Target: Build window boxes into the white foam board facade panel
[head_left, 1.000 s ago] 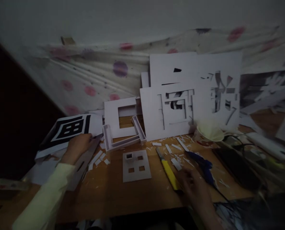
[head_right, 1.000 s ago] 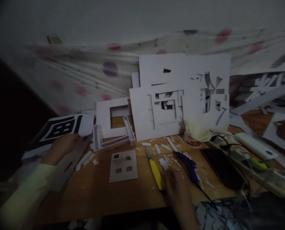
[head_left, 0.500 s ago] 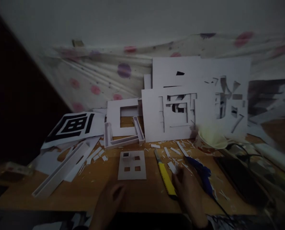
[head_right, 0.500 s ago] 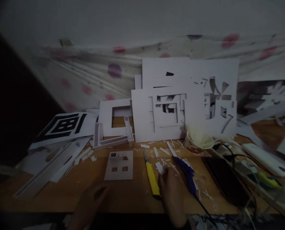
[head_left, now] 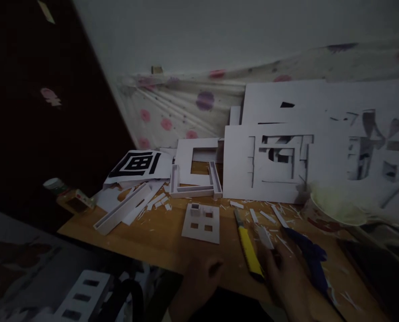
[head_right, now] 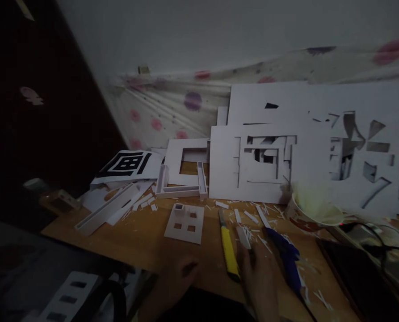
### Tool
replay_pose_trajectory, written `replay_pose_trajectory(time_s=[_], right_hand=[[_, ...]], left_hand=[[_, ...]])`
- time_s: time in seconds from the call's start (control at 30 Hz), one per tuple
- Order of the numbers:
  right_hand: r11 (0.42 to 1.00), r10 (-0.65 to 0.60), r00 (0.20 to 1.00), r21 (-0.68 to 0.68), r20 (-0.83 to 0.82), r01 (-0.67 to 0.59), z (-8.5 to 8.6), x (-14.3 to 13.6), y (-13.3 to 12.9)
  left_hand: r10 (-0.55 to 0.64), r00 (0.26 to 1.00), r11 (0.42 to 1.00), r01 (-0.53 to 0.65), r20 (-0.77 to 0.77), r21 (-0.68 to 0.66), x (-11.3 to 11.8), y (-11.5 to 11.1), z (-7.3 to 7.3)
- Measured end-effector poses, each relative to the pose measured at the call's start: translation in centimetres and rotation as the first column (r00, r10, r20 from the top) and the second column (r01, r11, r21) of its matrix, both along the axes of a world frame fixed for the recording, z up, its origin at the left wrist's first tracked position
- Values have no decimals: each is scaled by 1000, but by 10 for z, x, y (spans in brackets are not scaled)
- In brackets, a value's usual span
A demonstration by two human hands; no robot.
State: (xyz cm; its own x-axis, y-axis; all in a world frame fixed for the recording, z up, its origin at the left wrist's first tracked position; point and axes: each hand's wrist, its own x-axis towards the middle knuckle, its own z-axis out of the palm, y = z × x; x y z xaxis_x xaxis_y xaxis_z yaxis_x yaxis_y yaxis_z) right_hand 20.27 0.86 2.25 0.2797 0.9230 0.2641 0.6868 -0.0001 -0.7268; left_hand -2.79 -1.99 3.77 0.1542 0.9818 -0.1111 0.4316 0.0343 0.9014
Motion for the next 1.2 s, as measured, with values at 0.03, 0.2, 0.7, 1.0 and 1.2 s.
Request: replay_pose_trajectory(time_s=[0.03, 0.2, 0.7, 1.0, 1.2], right_hand=[[1000, 11, 994, 4, -105, -10, 0, -3, -4], [991, 65, 795, -52, -603, -120, 0, -32, -34], [969, 247, 913, 65, -326, -239, 16, -69, -74], [996, 39, 999, 85, -28, -36, -5, -52, -53], [992, 24, 927, -124, 375, 24, -6, -40, -10]], left_hand=[[10, 998, 1000, -10, 65, -1, 6, 0, 2], [58, 898, 996, -21, 436, -89, 27, 1, 15], [453, 784, 888, -352, 424, -297, 36, -7, -5], [447, 786, 884, -318, 427, -342, 25, -14, -6], [436, 731, 896, -296, 525, -332, 22, -12, -10]])
